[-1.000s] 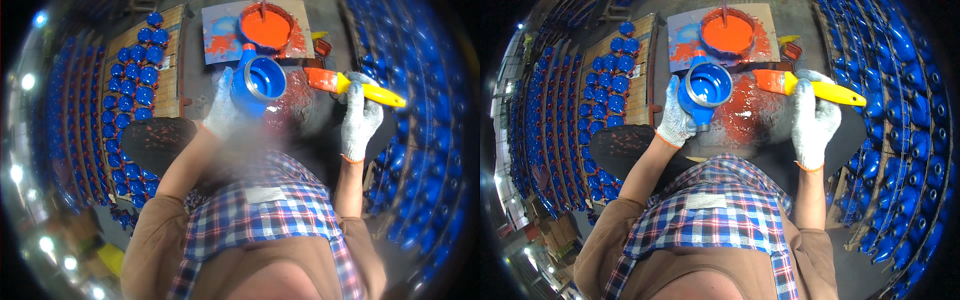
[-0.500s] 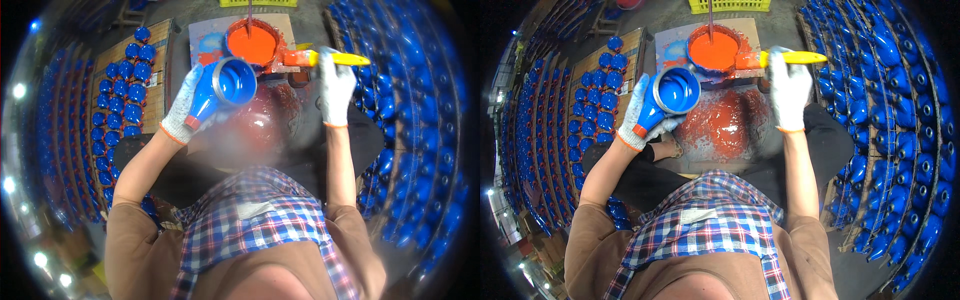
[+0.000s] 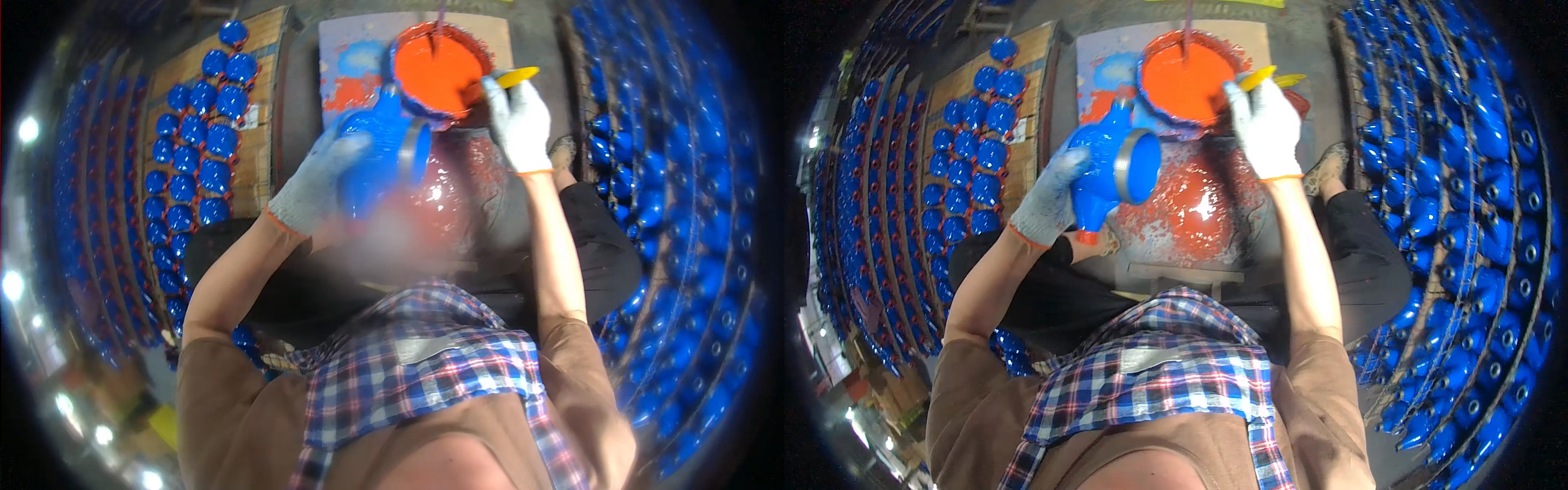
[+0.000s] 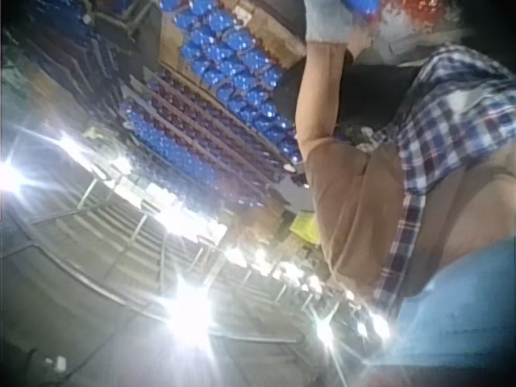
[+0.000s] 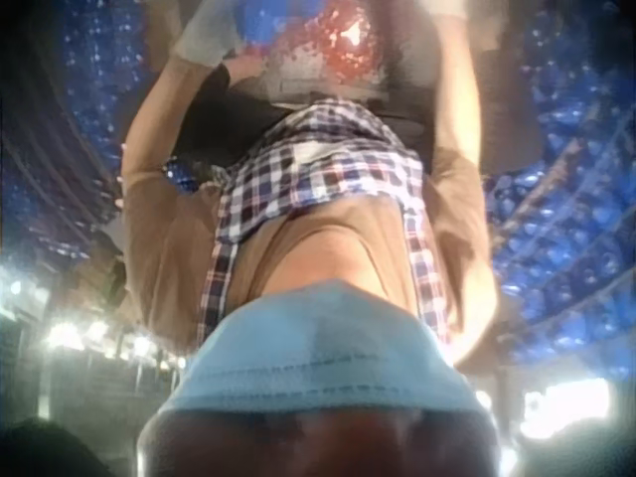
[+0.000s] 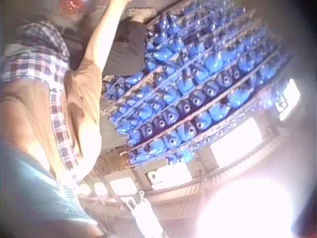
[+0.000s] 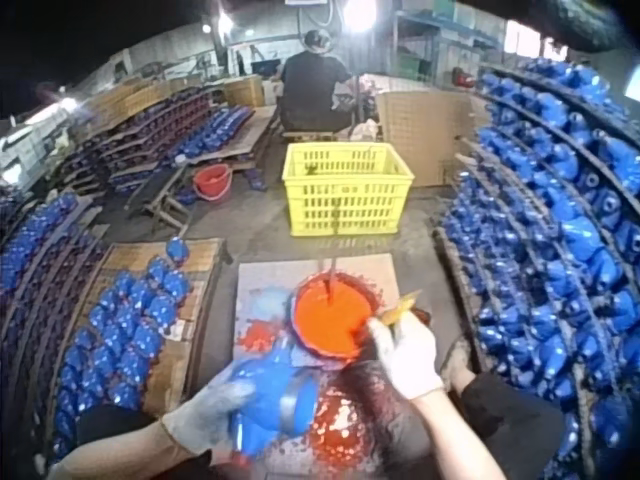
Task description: Painting blue objects with orange paint using a brush.
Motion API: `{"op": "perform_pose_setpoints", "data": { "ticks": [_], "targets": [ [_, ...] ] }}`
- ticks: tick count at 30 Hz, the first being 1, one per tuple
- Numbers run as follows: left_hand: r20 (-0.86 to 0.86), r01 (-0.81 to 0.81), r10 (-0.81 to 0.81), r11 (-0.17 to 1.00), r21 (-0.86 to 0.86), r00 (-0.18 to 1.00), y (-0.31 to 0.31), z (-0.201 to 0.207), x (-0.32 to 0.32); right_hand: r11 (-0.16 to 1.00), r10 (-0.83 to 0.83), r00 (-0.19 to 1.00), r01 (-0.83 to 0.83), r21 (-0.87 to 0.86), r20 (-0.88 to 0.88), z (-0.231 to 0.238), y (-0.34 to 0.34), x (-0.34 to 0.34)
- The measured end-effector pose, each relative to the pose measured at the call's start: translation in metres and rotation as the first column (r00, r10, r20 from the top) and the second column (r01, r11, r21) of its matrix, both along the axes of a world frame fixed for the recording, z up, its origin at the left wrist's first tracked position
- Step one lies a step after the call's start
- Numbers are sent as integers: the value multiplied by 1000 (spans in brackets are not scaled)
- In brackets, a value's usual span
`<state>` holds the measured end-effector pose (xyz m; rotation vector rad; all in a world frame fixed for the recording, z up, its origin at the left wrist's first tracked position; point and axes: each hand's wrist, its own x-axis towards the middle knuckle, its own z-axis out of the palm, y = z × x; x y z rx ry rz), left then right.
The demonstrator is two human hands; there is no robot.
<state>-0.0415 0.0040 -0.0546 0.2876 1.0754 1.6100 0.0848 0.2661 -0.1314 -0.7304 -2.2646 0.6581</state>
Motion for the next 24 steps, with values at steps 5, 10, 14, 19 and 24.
{"op": "perform_pose_setpoints", "data": {
  "ticks": [5, 10, 14, 19, 24],
  "targets": [
    [-814, -45, 39, 999, 16, 579, 3, 5, -8, 988, -65, 996, 54, -144, -69, 10, 4, 13],
    [-940, 140, 274, 958, 249, -204, 11, 8, -14, 855, -147, 967, 18, -519, -210, 12, 12, 26],
    [-732, 445, 426, 876, 186, -532, 14, -1, -11, 692, -98, 933, -185, -698, -345, 29, 6, 35],
    [-710, 516, 444, 846, 131, -546, 17, -11, 4, 789, 165, 952, -284, -545, -256, 63, -14, 24],
    [-692, 541, 445, 836, 92, -569, 22, -8, 10, 758, 262, 935, -354, -548, -241, 105, -29, 27]
  ]
}}
